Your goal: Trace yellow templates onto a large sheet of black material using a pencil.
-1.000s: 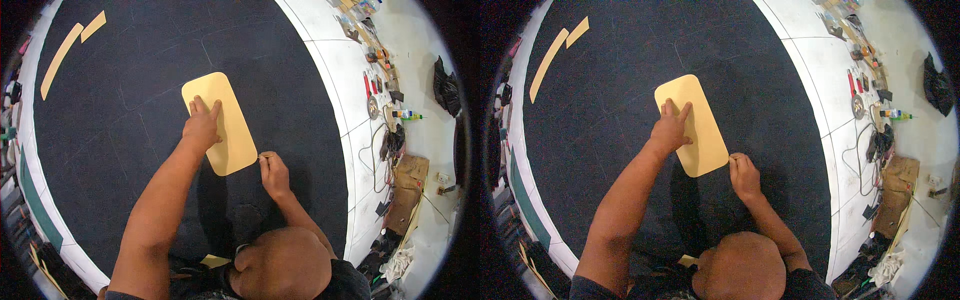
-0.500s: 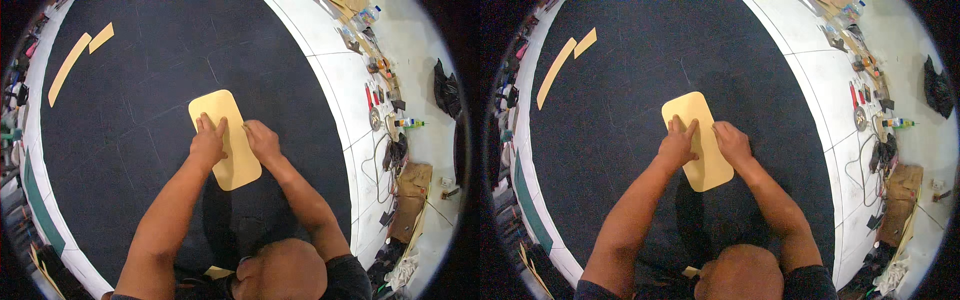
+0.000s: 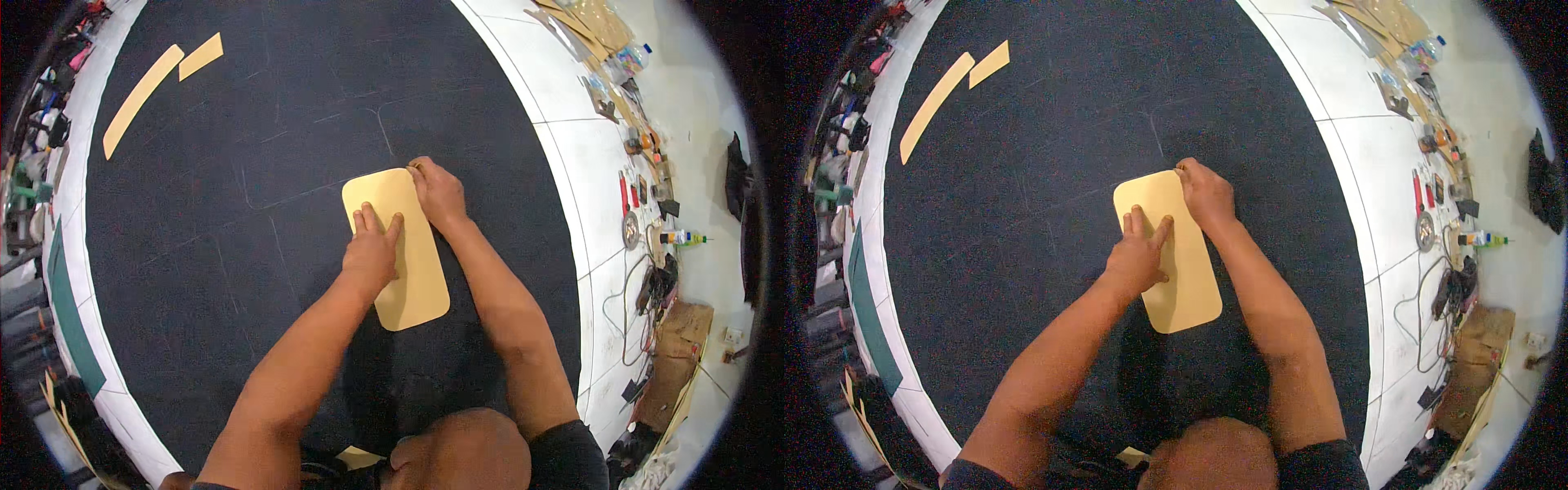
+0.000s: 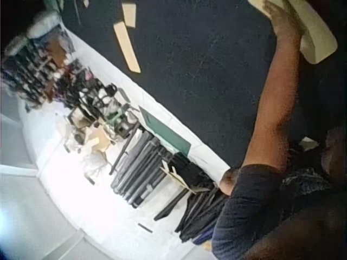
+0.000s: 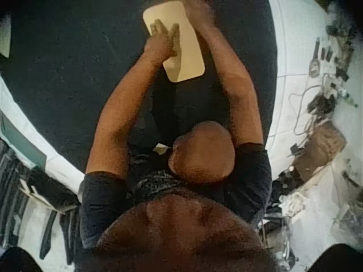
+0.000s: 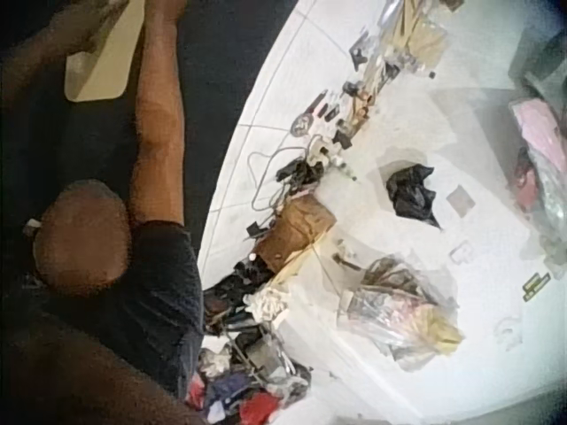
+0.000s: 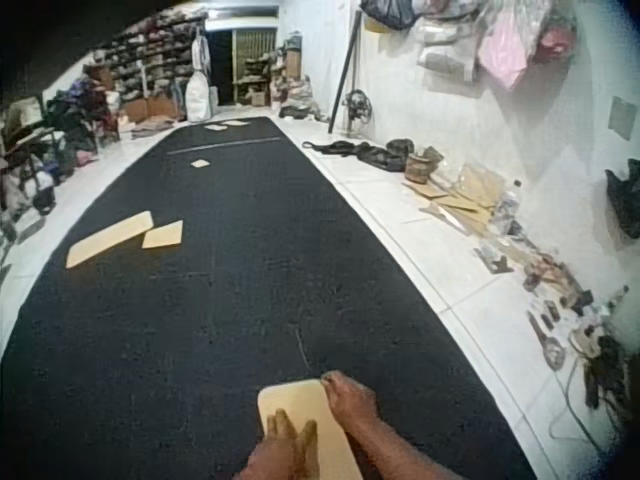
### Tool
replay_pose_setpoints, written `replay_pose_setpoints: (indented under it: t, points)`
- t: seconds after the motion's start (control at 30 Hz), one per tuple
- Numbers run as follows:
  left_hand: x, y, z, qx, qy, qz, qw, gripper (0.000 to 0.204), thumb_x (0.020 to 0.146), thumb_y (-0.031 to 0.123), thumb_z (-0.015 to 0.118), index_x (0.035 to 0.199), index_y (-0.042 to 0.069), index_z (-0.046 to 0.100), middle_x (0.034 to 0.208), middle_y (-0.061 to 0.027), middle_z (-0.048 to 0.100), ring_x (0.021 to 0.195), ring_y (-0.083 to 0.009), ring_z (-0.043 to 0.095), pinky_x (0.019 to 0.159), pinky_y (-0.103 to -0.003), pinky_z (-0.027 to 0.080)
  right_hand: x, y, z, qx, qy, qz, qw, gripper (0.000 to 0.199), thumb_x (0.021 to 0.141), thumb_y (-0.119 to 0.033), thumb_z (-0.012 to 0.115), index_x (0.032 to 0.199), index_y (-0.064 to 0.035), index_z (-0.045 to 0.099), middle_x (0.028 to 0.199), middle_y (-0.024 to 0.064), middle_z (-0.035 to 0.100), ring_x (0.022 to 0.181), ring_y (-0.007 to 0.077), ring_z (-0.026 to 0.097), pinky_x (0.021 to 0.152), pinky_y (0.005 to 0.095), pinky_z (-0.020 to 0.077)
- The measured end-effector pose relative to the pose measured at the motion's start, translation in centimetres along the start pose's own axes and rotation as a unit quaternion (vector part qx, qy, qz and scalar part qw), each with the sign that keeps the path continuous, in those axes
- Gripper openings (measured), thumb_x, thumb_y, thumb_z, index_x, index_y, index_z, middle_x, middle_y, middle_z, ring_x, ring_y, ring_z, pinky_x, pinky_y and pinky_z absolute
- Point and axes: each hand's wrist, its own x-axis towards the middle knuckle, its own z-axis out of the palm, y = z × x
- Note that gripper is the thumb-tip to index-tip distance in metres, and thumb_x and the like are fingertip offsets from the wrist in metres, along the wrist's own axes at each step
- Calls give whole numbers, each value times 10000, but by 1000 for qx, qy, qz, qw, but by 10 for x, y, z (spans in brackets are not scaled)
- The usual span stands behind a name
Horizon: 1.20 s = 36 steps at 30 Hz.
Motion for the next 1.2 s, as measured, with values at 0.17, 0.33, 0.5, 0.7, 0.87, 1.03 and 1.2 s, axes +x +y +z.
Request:
replay_pose_setpoints:
  t: [0.17,0.33,0.5,0.7,0.87,1.03,1.2]
  points:
    - [-1,-2,5,-1,11,10,1000,1170,650,323,940,1605,208,274,1564,-425,142,1459,-560,269,1042,-463,529,15,-13,2,-5,-63,29,998,207,1022,-294,556,1082,-119,647,945,145,729,888,368,702,754,486,542]
    - [1,-5,9,15,33,12,999,1153,673,359,925,1606,196,269,1560,-434,147,1453,-565,277,1065,-458,512,25,-43,17,-8,-133,6,991,209,1019,-308,566,1087,-132,657,938,127,741,879,353,712,761,473,539]
    - [5,-5,8,69,8,28,997,1086,705,402,898,1585,141,318,1560,-441,171,1466,-559,258,1088,-456,493,27,-60,32,5,-183,-38,982,220,1024,-330,552,1121,-154,641,961,108,745,903,343,713,786,475,535]
    - [5,-5,9,25,-3,17,1000,989,706,379,902,1525,112,417,1584,-386,196,1492,-536,211,1066,-458,517,27,-64,37,32,-231,-68,970,237,1026,-341,553,1125,-146,642,976,113,741,919,334,707,810,460,539]
    - [6,-6,6,39,-38,4,999,988,704,374,902,1525,117,417,1583,-346,237,1488,-512,244,1023,-450,550,26,-75,28,38,-290,-88,952,249,1026,-332,556,1124,-123,649,987,115,732,928,317,701,825,432,540]
    - [-3,-6,6,46,-2,8,999,963,741,467,856,1536,146,417,1574,-312,283,1487,-461,278,1046,-504,518,22,-61,9,184,-260,8,948,242,1039,-254,506,1086,-86,674,951,82,709,883,218,687,836,361,535]
    - [-50,-40,28,12,109,59,992,929,771,550,802,1545,202,424,1589,-257,308,1478,-438,299,1166,-624,279,-44,-25,-36,430,-30,154,889,363,1071,-231,396,1052,12,664,965,116,687,873,192,653,845,347,528]
